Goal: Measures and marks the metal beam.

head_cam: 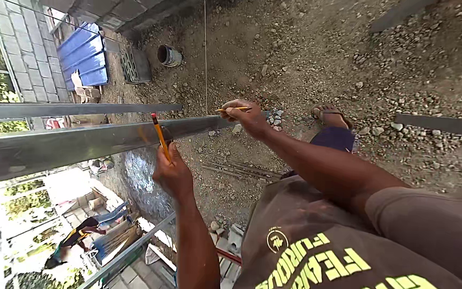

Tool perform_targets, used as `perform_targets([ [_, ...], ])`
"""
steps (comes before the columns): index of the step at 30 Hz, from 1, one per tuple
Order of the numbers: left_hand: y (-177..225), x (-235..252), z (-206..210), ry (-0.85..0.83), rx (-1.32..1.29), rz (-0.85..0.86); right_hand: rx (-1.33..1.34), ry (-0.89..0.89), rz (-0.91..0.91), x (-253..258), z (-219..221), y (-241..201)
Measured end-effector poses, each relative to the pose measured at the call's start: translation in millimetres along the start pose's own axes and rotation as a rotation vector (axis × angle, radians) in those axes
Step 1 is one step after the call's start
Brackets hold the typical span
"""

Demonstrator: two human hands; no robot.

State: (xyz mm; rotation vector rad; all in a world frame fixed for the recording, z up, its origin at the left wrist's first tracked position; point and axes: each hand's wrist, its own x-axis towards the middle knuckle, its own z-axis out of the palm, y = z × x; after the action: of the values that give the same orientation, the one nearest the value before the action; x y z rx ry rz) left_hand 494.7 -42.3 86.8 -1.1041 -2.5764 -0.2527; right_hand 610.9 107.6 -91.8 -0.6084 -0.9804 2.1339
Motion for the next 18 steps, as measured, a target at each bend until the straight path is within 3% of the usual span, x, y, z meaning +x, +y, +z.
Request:
perform_targets([
  [18, 3.9, 0.1, 1.3, 0.026, -0.003, 0.013, 0.018, -0.061, 0.002, 3.0, 13.0, -4.4],
])
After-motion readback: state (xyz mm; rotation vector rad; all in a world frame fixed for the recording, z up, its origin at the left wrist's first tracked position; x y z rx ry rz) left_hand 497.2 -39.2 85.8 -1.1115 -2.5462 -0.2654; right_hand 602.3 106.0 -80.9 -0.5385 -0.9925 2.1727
